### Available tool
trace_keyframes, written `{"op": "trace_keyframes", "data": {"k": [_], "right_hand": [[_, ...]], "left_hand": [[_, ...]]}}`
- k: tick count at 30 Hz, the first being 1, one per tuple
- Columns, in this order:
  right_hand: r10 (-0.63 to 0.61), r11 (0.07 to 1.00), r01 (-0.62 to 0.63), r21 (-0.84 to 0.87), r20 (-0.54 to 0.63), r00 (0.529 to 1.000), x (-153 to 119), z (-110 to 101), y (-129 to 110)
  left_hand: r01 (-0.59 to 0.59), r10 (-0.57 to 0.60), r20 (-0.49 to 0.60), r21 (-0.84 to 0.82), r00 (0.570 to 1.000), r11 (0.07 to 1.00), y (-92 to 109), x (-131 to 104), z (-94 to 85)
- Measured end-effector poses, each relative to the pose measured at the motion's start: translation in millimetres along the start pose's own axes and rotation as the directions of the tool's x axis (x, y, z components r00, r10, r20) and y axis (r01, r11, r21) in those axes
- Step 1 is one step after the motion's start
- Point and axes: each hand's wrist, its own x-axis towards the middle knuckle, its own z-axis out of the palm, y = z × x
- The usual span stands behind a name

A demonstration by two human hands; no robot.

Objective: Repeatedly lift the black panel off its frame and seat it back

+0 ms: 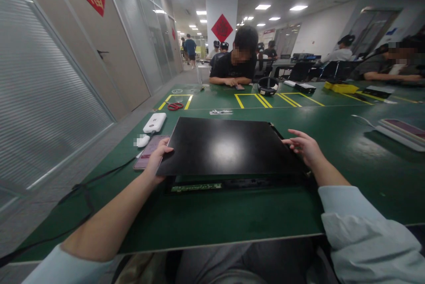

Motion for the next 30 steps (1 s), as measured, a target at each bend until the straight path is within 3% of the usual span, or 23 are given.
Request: {"op": "trace_keyframes", "data": {"k": [18,30], "right_hand": [[-0.035,0.997,0.030,-0.072,-0.064,0.997,4.6,-1.6,4.2],[-0.049,0.996,0.042,-0.073,-0.096,0.994,6.9,-3.8,7.0]], "left_hand": [[-0.004,-0.001,0.036,0.137,0.999,0.991,1.0,-5.2,4.8],[-0.055,0.029,0.165,0.158,0.986,0.986,-13.3,9.3,-8.4]]}}
